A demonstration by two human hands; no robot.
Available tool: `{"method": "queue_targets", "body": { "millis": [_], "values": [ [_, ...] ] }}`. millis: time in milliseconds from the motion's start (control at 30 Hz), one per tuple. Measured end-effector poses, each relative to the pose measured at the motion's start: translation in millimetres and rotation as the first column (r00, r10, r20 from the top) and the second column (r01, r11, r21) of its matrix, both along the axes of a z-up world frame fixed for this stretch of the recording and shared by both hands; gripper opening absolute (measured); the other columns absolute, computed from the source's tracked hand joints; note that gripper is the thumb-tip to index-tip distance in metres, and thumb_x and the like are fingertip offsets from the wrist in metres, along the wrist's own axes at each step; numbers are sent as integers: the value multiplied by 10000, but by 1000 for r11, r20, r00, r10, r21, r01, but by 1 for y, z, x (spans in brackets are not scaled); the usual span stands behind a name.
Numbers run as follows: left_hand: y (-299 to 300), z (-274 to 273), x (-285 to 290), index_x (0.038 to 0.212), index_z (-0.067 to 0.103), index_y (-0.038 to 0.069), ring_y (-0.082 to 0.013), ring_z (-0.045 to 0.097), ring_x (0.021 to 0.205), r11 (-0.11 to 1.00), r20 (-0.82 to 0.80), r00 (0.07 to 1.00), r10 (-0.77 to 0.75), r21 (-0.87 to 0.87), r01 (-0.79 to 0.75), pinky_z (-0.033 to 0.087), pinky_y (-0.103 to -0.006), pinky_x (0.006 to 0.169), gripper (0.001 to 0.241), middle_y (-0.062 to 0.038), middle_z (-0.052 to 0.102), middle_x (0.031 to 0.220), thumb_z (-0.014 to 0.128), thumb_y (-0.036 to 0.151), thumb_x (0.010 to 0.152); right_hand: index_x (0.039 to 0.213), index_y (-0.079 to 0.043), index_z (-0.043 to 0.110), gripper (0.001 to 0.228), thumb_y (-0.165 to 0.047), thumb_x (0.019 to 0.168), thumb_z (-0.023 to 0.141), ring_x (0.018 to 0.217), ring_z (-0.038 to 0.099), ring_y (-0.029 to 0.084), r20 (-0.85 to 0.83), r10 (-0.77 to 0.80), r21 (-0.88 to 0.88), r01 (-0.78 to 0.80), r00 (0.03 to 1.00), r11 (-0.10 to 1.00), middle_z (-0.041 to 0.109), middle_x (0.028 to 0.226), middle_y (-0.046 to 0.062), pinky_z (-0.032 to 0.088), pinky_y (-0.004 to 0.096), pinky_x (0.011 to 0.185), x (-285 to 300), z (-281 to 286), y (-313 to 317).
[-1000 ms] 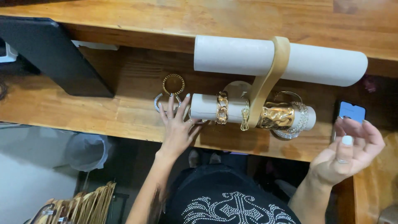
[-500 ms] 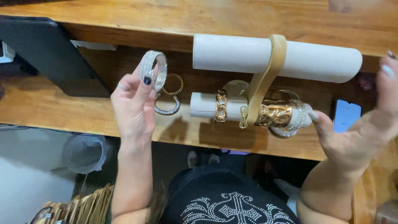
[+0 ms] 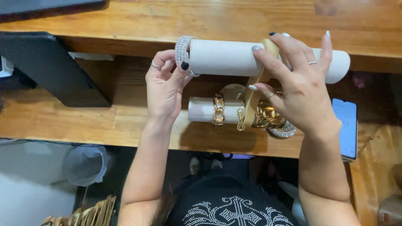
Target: Organizing various bracelets by sliding them onto a two-tiered jewelry display stand.
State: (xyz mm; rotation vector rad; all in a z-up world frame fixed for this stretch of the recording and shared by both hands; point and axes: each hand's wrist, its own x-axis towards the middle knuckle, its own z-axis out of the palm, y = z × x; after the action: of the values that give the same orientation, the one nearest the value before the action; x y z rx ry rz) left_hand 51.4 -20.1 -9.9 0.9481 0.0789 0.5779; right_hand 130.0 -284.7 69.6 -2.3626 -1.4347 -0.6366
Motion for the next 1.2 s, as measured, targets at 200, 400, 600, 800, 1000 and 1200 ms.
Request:
{"method": "queue_targets", "body": {
  "millis": [200, 400, 600, 800, 1000, 1200],
  "values": [
    [14, 23, -5, 1206, 567, 108, -248, 618, 1251, 882, 163, 974, -156, 467, 63, 556, -316, 1037, 284, -186, 589, 1402, 744, 134, 984, 1479, -120, 583, 484, -302, 1054, 727, 1323, 584, 511, 11, 1, -5, -1, 1000, 1000, 528, 1509, 273, 179, 791, 1140, 6, -1, -4],
    [39, 39, 1, 1388, 493, 129, -287, 684, 1227, 643, 69, 979, -193, 762, 73, 585, -392, 1123, 717, -171, 595, 1367, 912, 112, 806, 1478, -135, 575, 458, -337, 1078, 672, 1347, 576, 526, 20, -2, -17, 2, 1000, 1000, 518, 1515, 268, 187, 781, 1140, 1, 1, 1],
    [25, 64, 8, 1440, 575, 66, -405, 503, 1386, 27, 126, 987, -104, 992, -124, 399, -533, 1201, 681, -137, 614, 1433, 929, 258, 891, 1498, -142, 564, 467, -294, 1074, 687, 1400, 541, 552, 25, 17, -45, -16, 1000, 999, 510, 1537, 270, 175, 794, 1135, -1, 4, 1],
    [17, 64, 7, 1489, 537, 89, -425, 488, 1387, -72, 126, 989, -82, 989, -132, 377, -553, 1170, 714, -120, 596, 1443, 914, 207, 895, 1337, 108, 537, 323, -138, 1137, 601, 1342, 542, 524, -7, 51, 516, -40, 999, 856, 509, 1388, 332, 398, 609, 1214, -13, 6, -42],
    [17, 63, 4, 1484, 528, 28, -474, 458, 1441, -6, 112, 989, -95, 994, -113, 346, -567, 1249, 680, -169, 571, 1473, 888, 92, 910, 1177, 25, 654, 52, -18, 1160, 680, 967, 665, 266, -361, -185, 690, 396, 914, 606, 668, 1068, 162, 566, 367, 926, 31, -74, -140],
    [19, 62, 3, 1556, 439, 81, -456, 417, 1503, 20, 79, 990, -121, 997, -77, 326, -550, 1292, 779, -199, 472, 1560, 885, 100, 918, 1141, -137, 748, 241, -159, 904, 714, 975, 623, 283, -526, -489, -234, 435, 696, 870, 708, 998, 101, 421, 376, 898, 40, -125, -115]
  ]
}}
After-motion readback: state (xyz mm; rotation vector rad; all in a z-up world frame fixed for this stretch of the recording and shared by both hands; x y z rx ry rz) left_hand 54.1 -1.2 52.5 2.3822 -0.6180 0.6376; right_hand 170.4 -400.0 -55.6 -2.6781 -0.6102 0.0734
